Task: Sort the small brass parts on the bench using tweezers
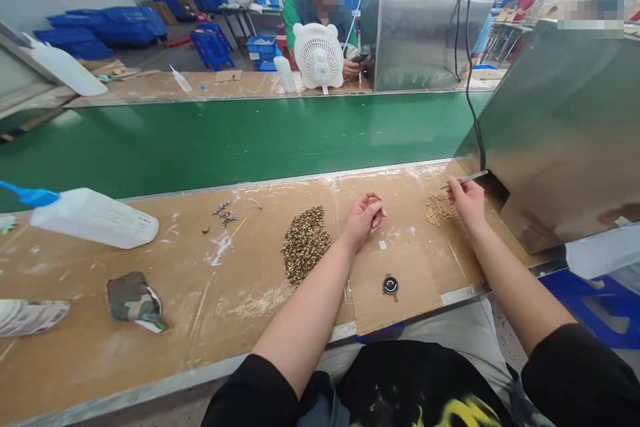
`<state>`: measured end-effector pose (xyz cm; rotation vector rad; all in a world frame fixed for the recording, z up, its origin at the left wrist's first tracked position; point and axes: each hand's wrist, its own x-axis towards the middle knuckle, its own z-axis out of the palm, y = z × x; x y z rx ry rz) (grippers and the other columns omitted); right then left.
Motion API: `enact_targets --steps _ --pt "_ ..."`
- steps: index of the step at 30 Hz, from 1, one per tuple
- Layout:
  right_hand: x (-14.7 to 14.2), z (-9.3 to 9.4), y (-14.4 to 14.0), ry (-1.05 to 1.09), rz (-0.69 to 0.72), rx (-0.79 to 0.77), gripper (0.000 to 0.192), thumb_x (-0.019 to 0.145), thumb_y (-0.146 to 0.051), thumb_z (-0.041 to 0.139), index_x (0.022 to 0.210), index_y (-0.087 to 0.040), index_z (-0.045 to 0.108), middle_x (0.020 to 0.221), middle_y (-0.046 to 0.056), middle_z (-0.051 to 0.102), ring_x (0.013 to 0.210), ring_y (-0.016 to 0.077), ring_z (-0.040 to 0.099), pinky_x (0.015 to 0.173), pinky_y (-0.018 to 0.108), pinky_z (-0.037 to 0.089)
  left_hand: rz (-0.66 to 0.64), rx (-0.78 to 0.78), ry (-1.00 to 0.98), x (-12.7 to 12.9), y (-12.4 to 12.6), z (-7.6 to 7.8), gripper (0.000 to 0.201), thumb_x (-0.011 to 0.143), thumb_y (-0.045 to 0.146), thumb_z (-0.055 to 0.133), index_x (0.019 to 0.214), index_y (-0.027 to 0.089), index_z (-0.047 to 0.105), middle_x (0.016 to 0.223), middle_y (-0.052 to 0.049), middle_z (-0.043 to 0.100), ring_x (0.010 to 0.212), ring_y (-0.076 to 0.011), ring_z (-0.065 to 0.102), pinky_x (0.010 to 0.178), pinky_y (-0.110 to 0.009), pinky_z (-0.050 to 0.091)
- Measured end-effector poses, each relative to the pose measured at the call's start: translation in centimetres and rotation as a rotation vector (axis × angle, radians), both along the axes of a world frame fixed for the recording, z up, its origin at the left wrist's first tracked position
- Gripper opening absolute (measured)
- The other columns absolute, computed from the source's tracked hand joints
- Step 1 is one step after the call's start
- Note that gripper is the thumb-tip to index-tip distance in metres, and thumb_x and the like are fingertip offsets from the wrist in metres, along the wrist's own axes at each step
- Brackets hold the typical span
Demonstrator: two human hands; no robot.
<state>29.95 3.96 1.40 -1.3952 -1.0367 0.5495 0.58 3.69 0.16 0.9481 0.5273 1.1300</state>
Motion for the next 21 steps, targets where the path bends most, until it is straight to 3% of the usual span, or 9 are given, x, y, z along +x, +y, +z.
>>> enact_targets --steps 4,8,14,21 --pt "4.5 -2.2 1.7 -0.165 -0.102 -0.066 0.063 0.077 -0.079 0.071 0.083 -0.016 0.068 0.064 0.004 0.064 0.051 0.0145 0.049 0.049 0.03 0.039 0.05 -0.002 0.033 0.2 0.1 0.0 0.044 0.08 0.049 0.085 0.103 0.017 0.065 0.092 -0.006 0.079 0.051 -0.0053 0.055 0.043 -0.019 0.037" --pt "5.5 -3.7 2.3 -0.253 -0.074 -0.103 0.063 0.075 -0.079 0.071 0.082 -0.016 0.072 0.068 0.007 0.07 0.058 0.0182 0.056 0.059 0.033 0.045 0.033 -0.021 0.063 0.1 0.1 -0.1 0.054 0.076 0.05 0.091 0.112 0.016 0.07 0.118 -0.016 0.081 0.063 -0.0095 0.068 0.05 -0.021 0.044" --pt "5.7 -4.9 2.6 -0.326 0.003 -0.152 0.062 0.077 -0.074 0.072 0.091 -0.015 0.079 0.08 0.011 0.079 0.075 0.0271 0.07 0.075 0.038 0.052 0.042 -0.023 0.146 0.4 -0.2 -0.2 0.048 0.076 0.056 0.09 0.094 0.014 0.074 0.092 -0.012 0.083 0.057 -0.0099 0.064 0.05 -0.021 0.043" --pt "5.7 -5.1 2.6 -0.354 0.042 -0.175 0.061 0.078 -0.075 0.072 0.09 -0.015 0.079 0.08 0.011 0.08 0.073 0.027 0.07 0.074 0.039 0.053 0.058 0.007 0.209 0.5 -0.3 -0.1 0.044 0.082 0.054 0.085 0.098 0.014 0.073 0.099 -0.011 0.081 0.055 -0.0074 0.06 0.047 -0.021 0.041"
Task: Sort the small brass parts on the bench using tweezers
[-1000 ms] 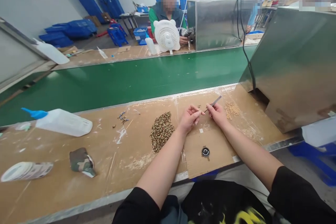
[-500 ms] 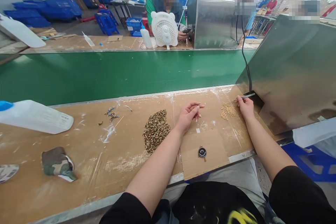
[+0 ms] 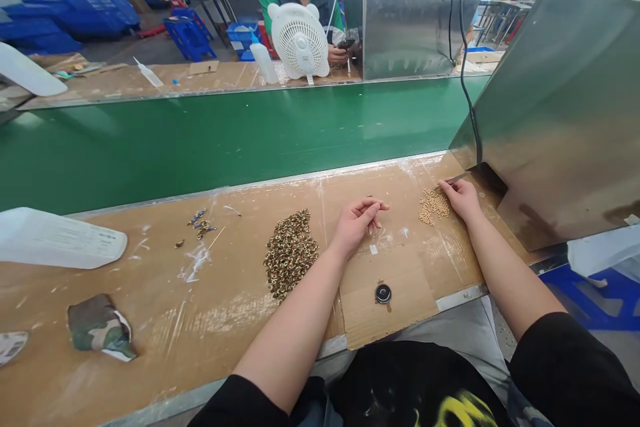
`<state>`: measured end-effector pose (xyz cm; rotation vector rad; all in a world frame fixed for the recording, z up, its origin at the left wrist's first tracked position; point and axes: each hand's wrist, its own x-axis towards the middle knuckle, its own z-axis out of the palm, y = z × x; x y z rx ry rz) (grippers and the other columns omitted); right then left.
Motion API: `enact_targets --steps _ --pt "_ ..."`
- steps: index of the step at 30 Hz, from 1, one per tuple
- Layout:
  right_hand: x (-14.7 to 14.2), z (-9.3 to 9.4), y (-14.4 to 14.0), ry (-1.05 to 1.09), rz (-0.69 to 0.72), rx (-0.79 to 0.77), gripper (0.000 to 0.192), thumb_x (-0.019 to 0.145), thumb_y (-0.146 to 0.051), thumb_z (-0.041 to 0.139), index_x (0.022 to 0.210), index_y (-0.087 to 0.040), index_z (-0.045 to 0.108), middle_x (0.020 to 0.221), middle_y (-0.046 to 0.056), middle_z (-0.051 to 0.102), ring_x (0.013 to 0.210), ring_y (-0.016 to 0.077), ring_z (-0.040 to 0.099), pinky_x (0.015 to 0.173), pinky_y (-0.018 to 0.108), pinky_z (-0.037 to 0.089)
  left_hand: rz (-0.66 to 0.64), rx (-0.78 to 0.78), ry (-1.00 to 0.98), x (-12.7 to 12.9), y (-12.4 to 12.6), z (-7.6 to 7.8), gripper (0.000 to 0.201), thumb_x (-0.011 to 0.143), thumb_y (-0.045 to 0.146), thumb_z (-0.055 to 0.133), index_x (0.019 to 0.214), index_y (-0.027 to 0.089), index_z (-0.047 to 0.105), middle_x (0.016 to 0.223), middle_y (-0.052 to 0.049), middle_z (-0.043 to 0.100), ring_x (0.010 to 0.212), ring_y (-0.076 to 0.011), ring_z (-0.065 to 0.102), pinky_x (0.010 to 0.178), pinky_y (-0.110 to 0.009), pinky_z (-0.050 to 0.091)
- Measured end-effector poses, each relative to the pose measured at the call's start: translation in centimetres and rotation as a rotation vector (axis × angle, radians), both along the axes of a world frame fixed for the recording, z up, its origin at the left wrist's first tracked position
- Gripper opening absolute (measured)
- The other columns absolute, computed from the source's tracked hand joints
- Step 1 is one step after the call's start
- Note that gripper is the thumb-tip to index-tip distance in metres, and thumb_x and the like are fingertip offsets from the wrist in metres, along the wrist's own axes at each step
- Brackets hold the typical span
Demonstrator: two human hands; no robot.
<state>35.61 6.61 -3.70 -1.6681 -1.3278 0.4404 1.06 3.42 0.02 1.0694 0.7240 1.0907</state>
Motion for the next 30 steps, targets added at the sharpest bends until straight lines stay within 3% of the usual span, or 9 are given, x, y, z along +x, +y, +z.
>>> enact_targets --steps 5,8,12,17,22,30 --pt "-0.9 1.1 -0.5 0.054 0.012 0.032 0.065 0.073 -0.08 0.074 0.084 -0.016 0.077 0.078 0.011 0.078 0.074 0.0275 0.07 0.072 0.039 0.054 -0.013 0.012 -0.045 0.1 0.0 -0.2 0.044 0.087 0.048 0.081 0.115 0.022 0.06 0.086 0.003 0.07 0.048 -0.0042 0.047 0.045 -0.019 0.041" --pt "-2.5 2.3 -1.2 0.093 0.044 0.071 0.064 0.074 -0.082 0.073 0.079 -0.018 0.075 0.076 0.011 0.077 0.071 0.0253 0.069 0.07 0.037 0.055 -0.059 0.013 -0.092 0.2 0.0 -0.5 0.041 0.088 0.048 0.079 0.112 0.026 0.054 0.081 0.009 0.057 0.046 -0.0036 0.039 0.044 -0.018 0.041" --pt "-7.2 4.6 -2.7 0.228 0.234 0.029 0.059 0.079 -0.076 0.076 0.08 -0.018 0.075 0.069 0.007 0.073 0.058 0.0185 0.063 0.057 0.031 0.051 -0.143 0.011 -0.019 0.4 -0.1 -1.0 0.032 0.091 0.049 0.073 0.095 0.019 0.062 0.076 0.006 0.046 0.049 -0.0034 0.036 0.043 -0.018 0.034" --pt "-14.3 7.2 -3.8 0.413 0.417 0.051 0.054 0.086 -0.073 0.075 0.078 -0.019 0.072 0.063 0.003 0.067 0.054 0.0153 0.06 0.055 0.029 0.05 -0.19 -0.081 0.045 0.1 -0.3 -0.7 0.031 0.087 0.044 0.074 0.1 0.017 0.068 0.08 0.004 0.05 0.05 -0.003 0.031 0.043 -0.018 0.02" --pt "-17.6 6.6 -4.0 0.432 0.468 0.114 0.056 0.089 -0.073 0.073 0.073 -0.02 0.068 0.058 0.001 0.061 0.053 0.0142 0.057 0.054 0.028 0.047 -0.22 -0.178 0.066 -0.2 -0.5 0.4 0.043 0.086 0.058 0.071 0.084 0.016 0.063 0.068 0.006 0.043 0.046 -0.0032 0.025 0.042 -0.019 0.013" --pt "-17.5 5.0 -4.4 0.413 0.548 0.209 0.047 0.094 -0.063 0.073 0.076 -0.02 0.07 0.065 0.002 0.064 0.057 0.0148 0.058 0.055 0.029 0.046 -0.247 -0.295 -0.003 -0.4 -0.2 0.4 0.043 0.081 0.053 0.079 0.078 0.017 0.056 0.066 0.007 0.044 0.043 -0.0011 0.025 0.042 -0.016 0.013"
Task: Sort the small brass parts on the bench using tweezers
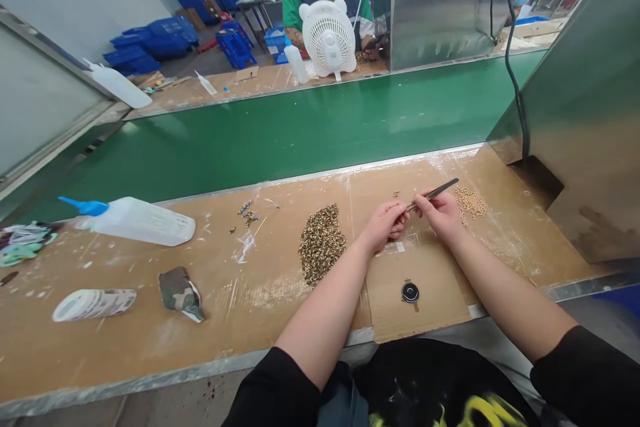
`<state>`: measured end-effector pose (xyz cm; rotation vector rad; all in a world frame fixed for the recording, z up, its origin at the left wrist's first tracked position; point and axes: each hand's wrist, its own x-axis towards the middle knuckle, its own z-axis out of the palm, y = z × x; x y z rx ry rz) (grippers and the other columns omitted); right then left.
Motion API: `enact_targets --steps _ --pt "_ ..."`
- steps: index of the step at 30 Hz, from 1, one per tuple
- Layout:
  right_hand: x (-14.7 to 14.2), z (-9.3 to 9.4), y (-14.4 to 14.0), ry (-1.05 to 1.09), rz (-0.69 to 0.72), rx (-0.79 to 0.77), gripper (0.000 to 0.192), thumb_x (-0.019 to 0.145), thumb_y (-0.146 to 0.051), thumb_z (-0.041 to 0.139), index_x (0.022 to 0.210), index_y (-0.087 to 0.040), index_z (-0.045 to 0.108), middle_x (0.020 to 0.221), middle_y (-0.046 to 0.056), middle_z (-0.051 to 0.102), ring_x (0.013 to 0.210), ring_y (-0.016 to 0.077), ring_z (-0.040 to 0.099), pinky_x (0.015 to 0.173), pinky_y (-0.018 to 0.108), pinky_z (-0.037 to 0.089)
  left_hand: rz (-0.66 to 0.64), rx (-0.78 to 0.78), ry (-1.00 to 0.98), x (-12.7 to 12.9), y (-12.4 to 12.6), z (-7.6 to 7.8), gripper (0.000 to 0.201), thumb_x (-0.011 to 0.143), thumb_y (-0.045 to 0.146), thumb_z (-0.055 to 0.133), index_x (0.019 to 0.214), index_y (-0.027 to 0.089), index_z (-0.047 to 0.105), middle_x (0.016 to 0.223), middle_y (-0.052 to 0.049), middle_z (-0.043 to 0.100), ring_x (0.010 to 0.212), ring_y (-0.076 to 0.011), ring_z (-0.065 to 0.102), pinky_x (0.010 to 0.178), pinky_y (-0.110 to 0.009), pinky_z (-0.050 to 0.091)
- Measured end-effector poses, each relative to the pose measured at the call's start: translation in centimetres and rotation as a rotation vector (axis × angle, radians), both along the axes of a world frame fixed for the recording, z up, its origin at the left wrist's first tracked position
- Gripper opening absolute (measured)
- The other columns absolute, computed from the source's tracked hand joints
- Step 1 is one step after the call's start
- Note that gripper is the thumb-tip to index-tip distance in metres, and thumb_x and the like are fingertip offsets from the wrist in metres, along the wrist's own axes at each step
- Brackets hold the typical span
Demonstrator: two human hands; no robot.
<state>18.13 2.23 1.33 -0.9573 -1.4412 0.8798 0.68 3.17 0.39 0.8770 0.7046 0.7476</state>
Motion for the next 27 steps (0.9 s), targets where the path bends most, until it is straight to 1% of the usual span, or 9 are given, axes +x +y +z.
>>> enact_targets --steps 2,6,12,16,19,27 --pt "0.13 0.17 -0.12 -0.014 -0.001 0.049 0.041 0.095 -0.056 0.074 0.077 -0.02 0.071 0.066 0.002 0.064 0.059 0.015 0.059 0.056 0.029 0.046 0.023 -0.015 -0.028 -0.12 0.16 -0.1 0.042 0.081 0.052 0.079 0.08 0.016 0.058 0.066 0.006 0.047 0.043 -0.0007 0.026 0.041 -0.016 0.013" --pt "0.16 0.45 -0.37 -0.008 -0.013 0.109 0.033 0.099 -0.045 0.073 0.076 -0.021 0.072 0.068 0.002 0.066 0.062 0.0163 0.062 0.06 0.031 0.048 0.045 -0.023 -0.056 -0.26 0.24 -0.16 0.041 0.081 0.052 0.08 0.082 0.015 0.062 0.068 0.006 0.049 0.041 -0.0004 0.026 0.039 -0.016 0.012" --pt "0.03 -0.01 -0.48 0.0 -0.01 0.142 0.029 0.099 -0.042 0.072 0.078 -0.023 0.073 0.069 0.003 0.069 0.064 0.0179 0.064 0.063 0.033 0.05 0.063 -0.015 -0.066 -0.29 0.09 -0.18 0.042 0.081 0.053 0.081 0.082 0.015 0.063 0.066 0.006 0.049 0.04 -0.0005 0.027 0.038 -0.017 0.012" --pt "0.05 -0.13 -0.49 0.0 0.022 0.163 0.026 0.101 -0.036 0.071 0.079 -0.023 0.074 0.071 0.003 0.069 0.066 0.0173 0.064 0.064 0.032 0.05 0.053 -0.01 -0.046 -0.33 0.05 -0.24 0.043 0.081 0.054 0.081 0.081 0.015 0.063 0.064 0.007 0.048 0.039 -0.0006 0.027 0.038 -0.016 0.013" --pt "0.04 0.04 -0.49 -0.004 0.039 0.161 0.028 0.102 -0.036 0.07 0.077 -0.022 0.073 0.07 0.003 0.069 0.066 0.0173 0.064 0.065 0.032 0.05 0.049 -0.006 -0.037 -0.35 0.03 -0.32 0.044 0.081 0.055 0.08 0.081 0.015 0.062 0.062 0.007 0.048 0.039 -0.0007 0.027 0.038 -0.017 0.013" --pt "-0.13 0.36 -0.47 -0.008 0.03 0.138 0.035 0.101 -0.045 0.07 0.075 -0.022 0.072 0.068 0.003 0.068 0.064 0.0179 0.063 0.064 0.033 0.05 0.059 0.015 -0.024 -0.28 -0.04 -0.29 0.046 0.081 0.058 0.081 0.081 0.016 0.061 0.063 0.007 0.047 0.039 -0.0005 0.027 0.039 -0.017 0.014"
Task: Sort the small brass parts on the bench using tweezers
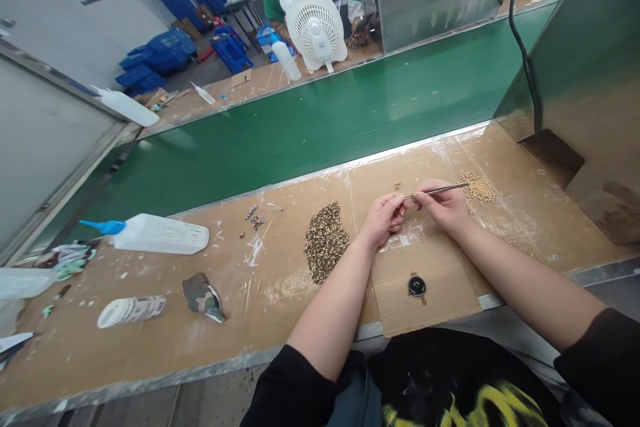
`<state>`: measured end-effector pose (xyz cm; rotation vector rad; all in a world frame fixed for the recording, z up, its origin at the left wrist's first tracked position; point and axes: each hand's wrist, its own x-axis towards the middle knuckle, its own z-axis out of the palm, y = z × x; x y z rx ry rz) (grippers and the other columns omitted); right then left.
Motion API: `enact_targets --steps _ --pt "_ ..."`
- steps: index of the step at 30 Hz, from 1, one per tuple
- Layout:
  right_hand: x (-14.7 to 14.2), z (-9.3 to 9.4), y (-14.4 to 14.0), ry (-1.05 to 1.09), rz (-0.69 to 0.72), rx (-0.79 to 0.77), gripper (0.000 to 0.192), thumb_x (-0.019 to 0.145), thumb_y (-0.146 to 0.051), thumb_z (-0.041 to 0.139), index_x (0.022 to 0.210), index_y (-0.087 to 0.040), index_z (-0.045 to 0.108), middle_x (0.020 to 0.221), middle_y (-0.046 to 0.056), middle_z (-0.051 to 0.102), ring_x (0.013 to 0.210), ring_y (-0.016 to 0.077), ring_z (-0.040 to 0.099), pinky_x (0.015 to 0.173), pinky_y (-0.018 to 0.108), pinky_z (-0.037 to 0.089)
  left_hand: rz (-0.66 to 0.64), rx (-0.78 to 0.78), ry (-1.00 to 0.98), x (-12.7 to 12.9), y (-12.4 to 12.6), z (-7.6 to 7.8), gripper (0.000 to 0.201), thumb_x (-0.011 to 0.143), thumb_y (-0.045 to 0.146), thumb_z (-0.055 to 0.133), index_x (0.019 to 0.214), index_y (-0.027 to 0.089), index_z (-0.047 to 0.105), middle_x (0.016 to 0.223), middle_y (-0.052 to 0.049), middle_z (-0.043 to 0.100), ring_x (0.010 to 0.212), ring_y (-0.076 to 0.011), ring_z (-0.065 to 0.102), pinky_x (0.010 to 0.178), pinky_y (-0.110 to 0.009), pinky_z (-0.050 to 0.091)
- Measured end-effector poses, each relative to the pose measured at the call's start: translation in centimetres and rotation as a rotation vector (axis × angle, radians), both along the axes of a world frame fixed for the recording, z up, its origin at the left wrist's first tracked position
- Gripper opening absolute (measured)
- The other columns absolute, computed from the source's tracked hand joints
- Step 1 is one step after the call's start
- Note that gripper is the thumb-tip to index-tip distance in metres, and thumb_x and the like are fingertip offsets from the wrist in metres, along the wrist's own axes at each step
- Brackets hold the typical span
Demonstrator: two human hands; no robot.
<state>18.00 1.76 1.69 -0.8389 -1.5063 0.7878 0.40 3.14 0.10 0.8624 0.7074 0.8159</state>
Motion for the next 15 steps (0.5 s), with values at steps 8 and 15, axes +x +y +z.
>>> enact_targets --steps 8,15 --pt "0.04 -0.12 -0.02 -0.025 -0.017 -0.023 0.037 0.102 -0.05 0.068 0.077 -0.023 0.072 0.066 0.002 0.067 0.063 0.0177 0.063 0.063 0.033 0.05 0.003 0.017 0.004 0.04 0.03 -0.31 0.048 0.081 0.06 0.08 0.082 0.016 0.061 0.064 0.007 0.047 0.04 -0.0006 0.027 0.039 -0.017 0.013" --pt "0.1 -0.11 -0.02 -0.023 -0.002 -0.006 0.036 0.103 -0.047 0.067 0.078 -0.022 0.073 0.067 0.002 0.067 0.06 0.0159 0.062 0.059 0.031 0.049 -0.003 0.022 0.011 0.1 0.12 -0.56 0.048 0.082 0.06 0.08 0.082 0.016 0.062 0.063 0.007 0.046 0.04 -0.0008 0.026 0.039 -0.017 0.013"
